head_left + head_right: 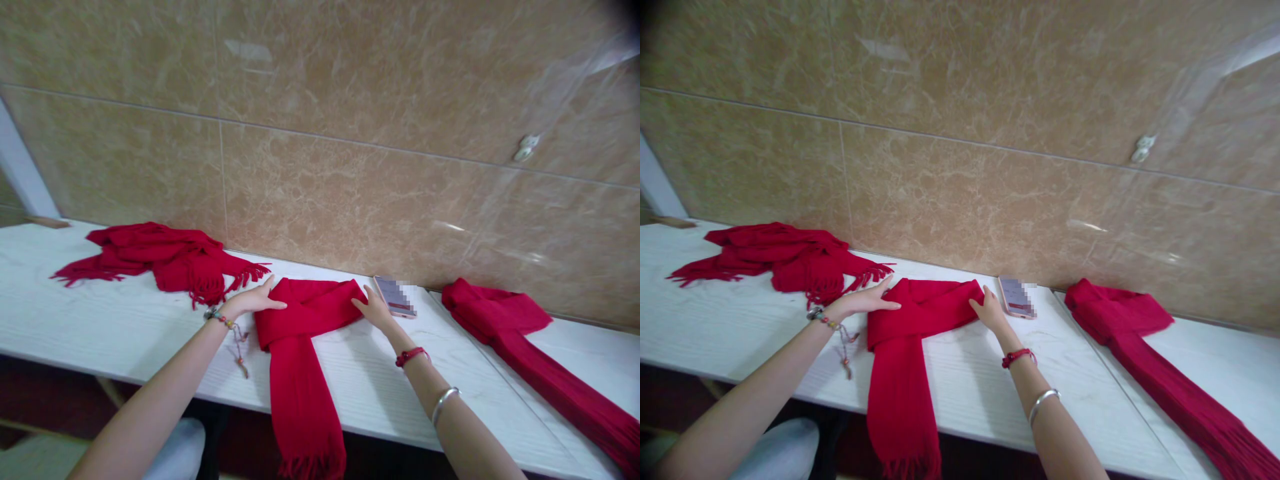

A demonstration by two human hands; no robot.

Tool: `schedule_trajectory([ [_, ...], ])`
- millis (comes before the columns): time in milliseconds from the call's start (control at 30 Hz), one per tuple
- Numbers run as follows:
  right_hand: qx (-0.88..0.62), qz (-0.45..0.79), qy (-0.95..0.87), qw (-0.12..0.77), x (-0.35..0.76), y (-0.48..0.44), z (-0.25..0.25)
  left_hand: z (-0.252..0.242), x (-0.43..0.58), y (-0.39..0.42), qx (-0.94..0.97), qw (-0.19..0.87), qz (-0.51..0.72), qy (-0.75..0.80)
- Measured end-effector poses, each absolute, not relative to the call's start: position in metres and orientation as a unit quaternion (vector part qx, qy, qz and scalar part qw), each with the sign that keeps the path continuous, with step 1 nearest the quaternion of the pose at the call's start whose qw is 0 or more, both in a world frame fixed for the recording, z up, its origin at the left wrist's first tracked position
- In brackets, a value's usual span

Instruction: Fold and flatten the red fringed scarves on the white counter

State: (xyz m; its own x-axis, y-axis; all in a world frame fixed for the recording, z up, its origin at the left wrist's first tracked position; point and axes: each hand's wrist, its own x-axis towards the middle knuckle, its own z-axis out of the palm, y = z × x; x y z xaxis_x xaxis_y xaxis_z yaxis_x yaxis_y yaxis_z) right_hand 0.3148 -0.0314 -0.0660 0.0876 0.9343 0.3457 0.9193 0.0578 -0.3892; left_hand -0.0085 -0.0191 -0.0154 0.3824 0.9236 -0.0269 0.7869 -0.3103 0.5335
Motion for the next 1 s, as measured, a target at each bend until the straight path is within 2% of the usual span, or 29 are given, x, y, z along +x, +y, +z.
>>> schedule_trajectory([
  [167, -0.700, 0.209, -0.594, 0.336, 0.315, -0.020, -0.054, -0.014, -0.018, -0.025, 0.782, 0.314, 0.179, 0.508],
  [267, -0.689, 0.254, -0.587, 0.340, 0.315, -0.017, -0.044, -0.014, -0.012, -0.027, 0.767, 0.323, 0.207, 0.514],
  [467, -0.535, 0.467, -0.579, 0.400, 0.330, -0.031, -0.027, -0.014, -0.003, -0.024, 0.750, 0.319, 0.247, 0.524],
  [767, -0.522, 0.398, -0.599, 0.458, 0.353, -0.067, -0.005, 0.010, 0.000, -0.036, 0.798, 0.311, 0.226, 0.464],
  [1000, -0.514, 0.331, -0.585, 0.533, 0.409, -0.119, 0.043, 0.039, 0.059, -0.057, 0.819, 0.328, 0.272, 0.383],
])
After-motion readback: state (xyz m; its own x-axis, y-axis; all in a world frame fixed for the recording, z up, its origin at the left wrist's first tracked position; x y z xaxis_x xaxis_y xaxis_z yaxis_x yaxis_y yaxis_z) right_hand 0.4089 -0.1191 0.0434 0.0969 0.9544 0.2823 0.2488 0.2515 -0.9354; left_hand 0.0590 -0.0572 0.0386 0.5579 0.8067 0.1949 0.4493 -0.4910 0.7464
